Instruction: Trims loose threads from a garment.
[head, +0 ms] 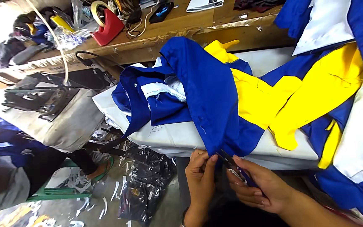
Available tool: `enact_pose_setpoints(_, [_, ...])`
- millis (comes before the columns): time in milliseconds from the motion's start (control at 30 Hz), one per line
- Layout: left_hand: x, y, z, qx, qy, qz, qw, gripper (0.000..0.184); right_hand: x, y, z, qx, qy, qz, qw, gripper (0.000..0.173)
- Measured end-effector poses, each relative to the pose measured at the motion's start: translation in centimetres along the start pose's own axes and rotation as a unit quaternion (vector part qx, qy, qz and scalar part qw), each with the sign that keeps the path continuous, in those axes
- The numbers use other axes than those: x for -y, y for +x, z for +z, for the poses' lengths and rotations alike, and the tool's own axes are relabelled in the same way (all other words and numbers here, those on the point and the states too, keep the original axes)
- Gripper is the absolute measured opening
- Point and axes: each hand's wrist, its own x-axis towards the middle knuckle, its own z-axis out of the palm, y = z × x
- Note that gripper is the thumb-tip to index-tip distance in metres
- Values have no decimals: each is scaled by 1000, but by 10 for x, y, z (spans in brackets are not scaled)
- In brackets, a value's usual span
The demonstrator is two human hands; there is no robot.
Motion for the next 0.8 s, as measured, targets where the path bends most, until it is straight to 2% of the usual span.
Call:
enact_pose_setpoints(33, [0,0,1,0,-5,3,1000,14,0,1,0,14,17,5,1000,48])
enact_pose_setpoints(67, [-1,-1,2,1,-11,3,1000,15,-1,2,0,5,-14,-14,1000,47])
enact_pose_setpoints(100, [-2,-1,2,1,-19,-1,1000,16,-3,3,0,-29,-100,-62,993,44])
enact_pose_setpoints(133, [-4,-1,3,1,-28,-7,1000,17,-7,6,-1,-82,-227,-135,961,41])
enact_pose_setpoints(167, [-5,-1,4,2,-39,-14,999,17,-11,9,-3,-133,-350,-210,903,38])
enact_pose_setpoints(200, [-7,-1,5,2,-49,-20,999,17,-14,10,-5,-164,-415,-252,858,39])
enact_pose_setpoints(233, [-7,-2,6,1,-57,-23,998,18,-14,10,-5,-161,-404,-250,865,39])
enact_pose_setpoints(300, [-6,-2,7,-1,-67,-19,998,18,-5,5,0,-62,-193,-122,972,43])
enact_pose_setpoints(333, [-5,-2,8,-3,-66,-14,998,18,0,3,-2,-2,-86,-56,995,46])
enact_pose_setpoints(367, [-4,-2,8,-4,-61,-10,998,18,1,4,-3,17,-49,-37,998,46])
enact_pose_setpoints(400, [-4,-2,8,-5,-53,-7,999,18,0,4,-3,-4,-96,-67,993,44])
enact_pose_setpoints(433, [-5,-2,8,-7,-42,-2,999,18,-3,6,-3,-56,-212,-138,966,41])
enact_pose_setpoints(467, [-6,-2,8,-8,-30,3,1000,18,-7,8,-5,-115,-346,-219,905,39])
enact_pose_setpoints(500, [-6,-2,8,-9,-20,9,1000,18,-10,10,-7,-151,-425,-269,851,40])
enact_pose_setpoints(533, [-7,-2,8,-11,-13,16,1000,18,-10,10,-8,-148,-424,-274,851,39])
enact_pose_setpoints(600, [-7,-3,9,-16,-5,26,1000,17,-5,9,-2,-97,-300,-200,928,38])
enact_pose_setpoints(633, [-7,-3,10,-16,-1,31,999,16,-4,9,-1,-92,-267,-176,943,38])
enact_pose_setpoints(800, [-5,-2,9,-15,39,59,997,16,-8,13,-2,-96,-240,-167,951,40])
